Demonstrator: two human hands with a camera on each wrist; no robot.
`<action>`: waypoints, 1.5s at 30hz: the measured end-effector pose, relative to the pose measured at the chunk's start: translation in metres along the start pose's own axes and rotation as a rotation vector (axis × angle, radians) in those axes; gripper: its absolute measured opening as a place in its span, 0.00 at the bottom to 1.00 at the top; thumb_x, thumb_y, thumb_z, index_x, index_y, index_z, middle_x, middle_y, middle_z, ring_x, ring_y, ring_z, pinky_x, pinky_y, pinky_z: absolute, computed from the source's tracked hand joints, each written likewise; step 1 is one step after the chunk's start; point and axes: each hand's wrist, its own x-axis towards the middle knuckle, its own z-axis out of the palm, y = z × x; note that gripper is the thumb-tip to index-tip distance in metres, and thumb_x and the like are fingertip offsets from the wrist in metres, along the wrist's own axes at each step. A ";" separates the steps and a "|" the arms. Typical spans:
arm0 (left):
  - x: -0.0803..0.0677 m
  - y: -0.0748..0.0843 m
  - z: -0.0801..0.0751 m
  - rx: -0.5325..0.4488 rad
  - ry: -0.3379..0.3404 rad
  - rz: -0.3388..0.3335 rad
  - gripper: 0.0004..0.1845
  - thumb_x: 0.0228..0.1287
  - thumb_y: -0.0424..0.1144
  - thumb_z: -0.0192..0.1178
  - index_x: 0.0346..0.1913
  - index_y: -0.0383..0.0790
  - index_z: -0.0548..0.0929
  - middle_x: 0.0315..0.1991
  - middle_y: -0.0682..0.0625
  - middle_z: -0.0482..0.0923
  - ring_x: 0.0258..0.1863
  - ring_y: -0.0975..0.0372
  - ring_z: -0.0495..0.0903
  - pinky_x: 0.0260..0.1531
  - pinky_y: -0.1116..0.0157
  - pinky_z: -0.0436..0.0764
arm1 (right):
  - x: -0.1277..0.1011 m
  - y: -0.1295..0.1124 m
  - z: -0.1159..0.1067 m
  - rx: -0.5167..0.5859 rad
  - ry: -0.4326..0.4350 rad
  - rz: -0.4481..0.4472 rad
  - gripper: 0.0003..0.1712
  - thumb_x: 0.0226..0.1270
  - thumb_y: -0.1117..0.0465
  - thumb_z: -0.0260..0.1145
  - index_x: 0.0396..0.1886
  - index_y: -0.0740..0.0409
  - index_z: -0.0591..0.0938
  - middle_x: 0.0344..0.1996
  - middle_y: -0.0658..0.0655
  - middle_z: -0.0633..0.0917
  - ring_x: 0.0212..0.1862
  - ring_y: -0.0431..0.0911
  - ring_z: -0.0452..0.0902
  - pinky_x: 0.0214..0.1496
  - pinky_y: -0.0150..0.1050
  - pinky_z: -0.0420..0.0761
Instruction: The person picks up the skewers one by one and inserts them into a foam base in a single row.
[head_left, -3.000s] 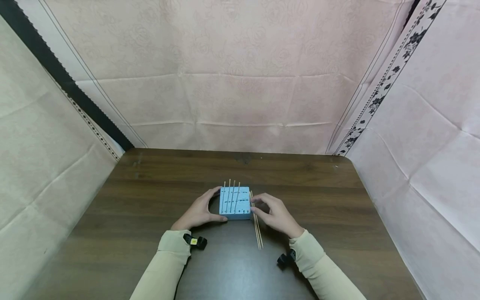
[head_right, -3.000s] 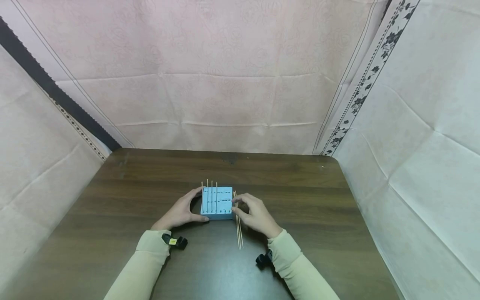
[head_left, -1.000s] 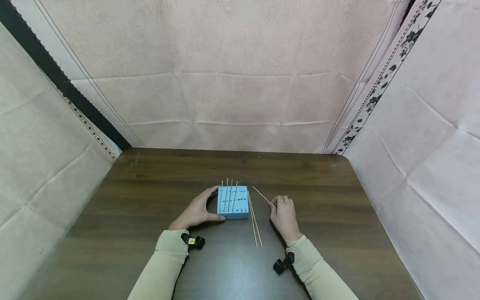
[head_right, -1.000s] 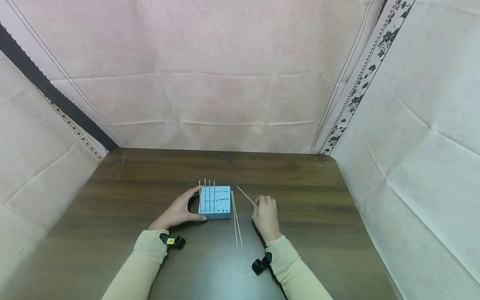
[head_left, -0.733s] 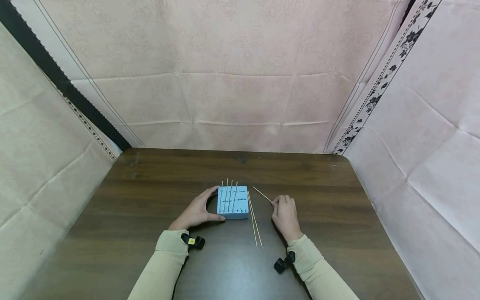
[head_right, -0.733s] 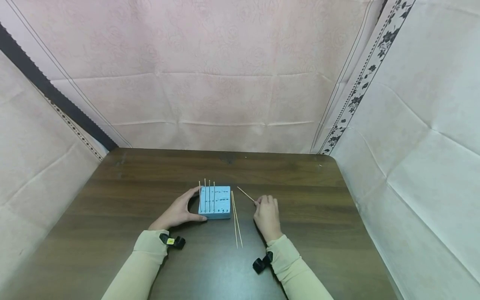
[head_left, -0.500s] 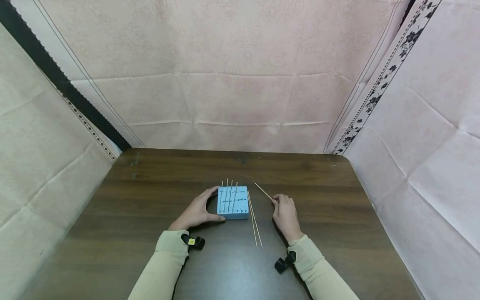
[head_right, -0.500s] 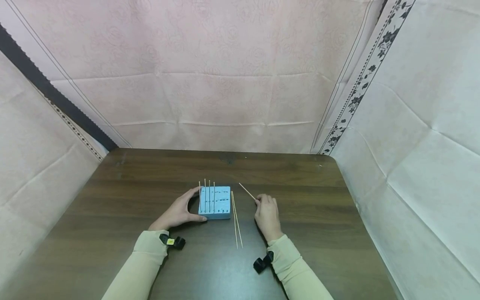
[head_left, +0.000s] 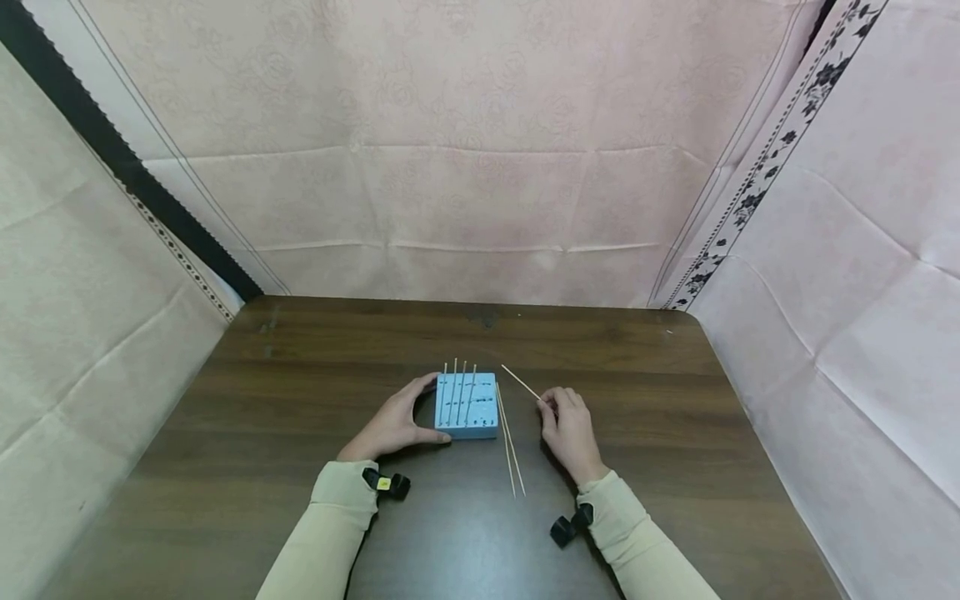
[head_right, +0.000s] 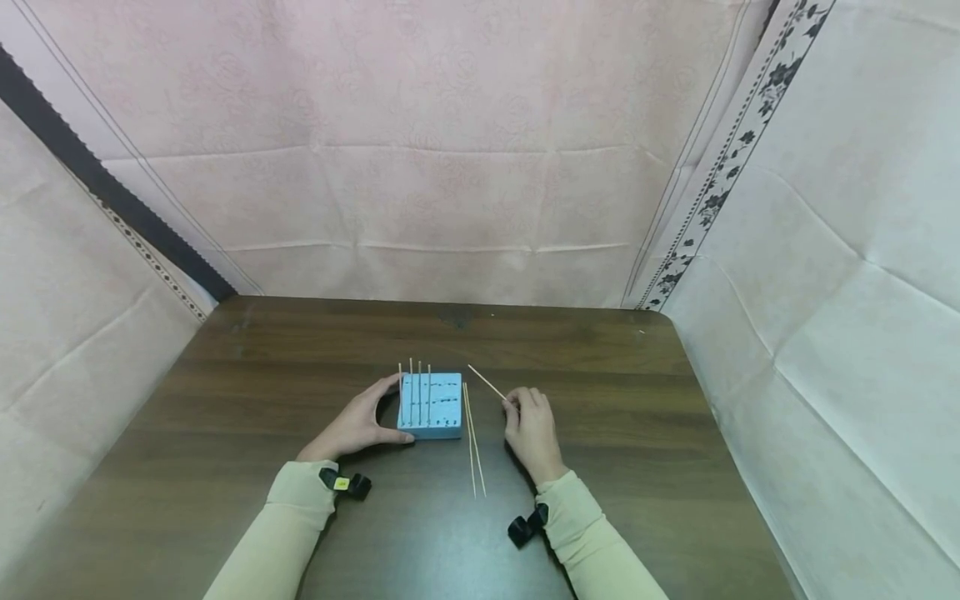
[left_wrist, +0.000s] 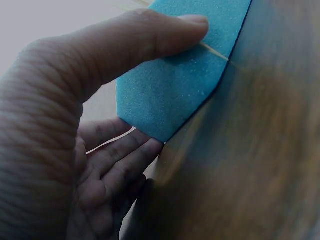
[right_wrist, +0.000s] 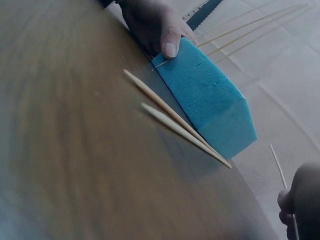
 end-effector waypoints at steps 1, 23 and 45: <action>0.000 0.000 0.000 0.001 0.001 0.002 0.64 0.36 0.70 0.78 0.78 0.60 0.58 0.75 0.53 0.60 0.74 0.54 0.60 0.67 0.42 0.64 | 0.001 -0.001 -0.001 0.017 0.004 -0.002 0.03 0.65 0.69 0.69 0.34 0.61 0.82 0.29 0.53 0.78 0.32 0.47 0.73 0.34 0.41 0.76; -0.001 0.001 0.000 0.000 0.011 0.010 0.63 0.37 0.68 0.79 0.78 0.61 0.57 0.75 0.53 0.61 0.74 0.54 0.60 0.68 0.43 0.63 | 0.022 -0.031 -0.024 0.329 -0.049 0.111 0.03 0.66 0.66 0.71 0.39 0.59 0.86 0.33 0.48 0.84 0.33 0.43 0.80 0.34 0.36 0.81; -0.001 0.002 -0.001 0.008 0.014 0.014 0.64 0.36 0.68 0.79 0.78 0.59 0.58 0.75 0.52 0.61 0.73 0.55 0.61 0.67 0.44 0.65 | 0.039 -0.048 -0.038 0.432 -0.124 0.082 0.03 0.69 0.61 0.70 0.40 0.52 0.85 0.34 0.49 0.86 0.33 0.43 0.80 0.35 0.36 0.83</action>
